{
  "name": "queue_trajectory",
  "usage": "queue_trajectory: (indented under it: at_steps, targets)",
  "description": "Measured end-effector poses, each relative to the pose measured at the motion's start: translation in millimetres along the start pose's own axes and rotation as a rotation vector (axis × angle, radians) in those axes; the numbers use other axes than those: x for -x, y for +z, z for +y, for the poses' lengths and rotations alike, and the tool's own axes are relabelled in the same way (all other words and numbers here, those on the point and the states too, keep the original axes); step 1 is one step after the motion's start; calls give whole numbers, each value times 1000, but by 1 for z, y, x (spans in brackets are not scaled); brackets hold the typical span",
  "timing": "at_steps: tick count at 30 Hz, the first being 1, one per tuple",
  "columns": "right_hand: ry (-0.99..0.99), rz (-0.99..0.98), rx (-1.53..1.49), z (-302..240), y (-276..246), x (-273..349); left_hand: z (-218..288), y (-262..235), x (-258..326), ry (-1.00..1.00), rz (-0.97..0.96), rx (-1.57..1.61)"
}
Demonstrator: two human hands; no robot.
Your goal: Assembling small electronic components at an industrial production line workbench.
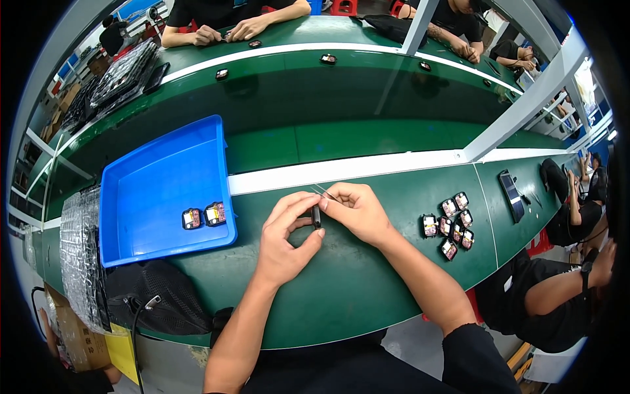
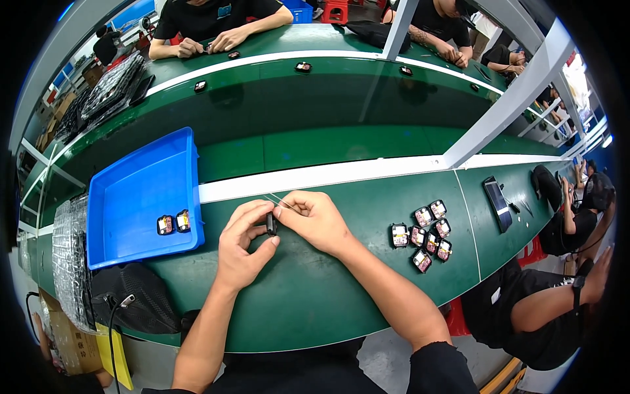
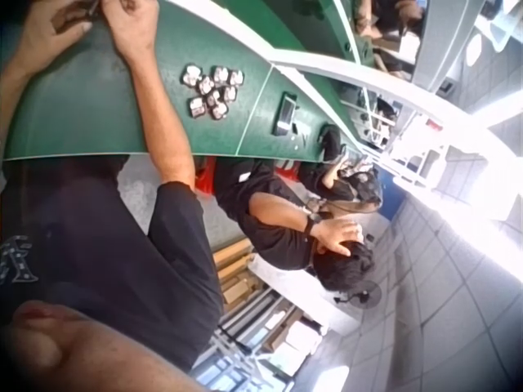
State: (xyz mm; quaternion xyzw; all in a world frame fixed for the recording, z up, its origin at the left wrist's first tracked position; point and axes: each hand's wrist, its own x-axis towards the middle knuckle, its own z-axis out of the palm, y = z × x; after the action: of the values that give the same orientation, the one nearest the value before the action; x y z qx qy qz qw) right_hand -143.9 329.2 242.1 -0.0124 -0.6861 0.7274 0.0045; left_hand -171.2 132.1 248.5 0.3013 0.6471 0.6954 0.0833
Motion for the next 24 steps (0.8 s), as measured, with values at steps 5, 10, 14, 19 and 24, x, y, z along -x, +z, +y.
queue_trajectory:
  at_steps: [5, 10, 14, 19, 24]
  targets:
    - [8, -26, -21, 3, -3, 0, 0, 0, 0, -11, -2, 15]
    - [-9, -37, -53, 2, -1, 0, -1, 0, 0, -20, -1, 27]
    - [-11, -36, -40, 4, -2, -1, -1, -1, 1, -34, -10, 59]
    - [-19, -43, -42, 4, -2, -1, -1, 0, 1, -32, -27, 59]
    - [-28, -54, -43, 3, -3, -1, -1, 0, 0, -36, -17, 71]
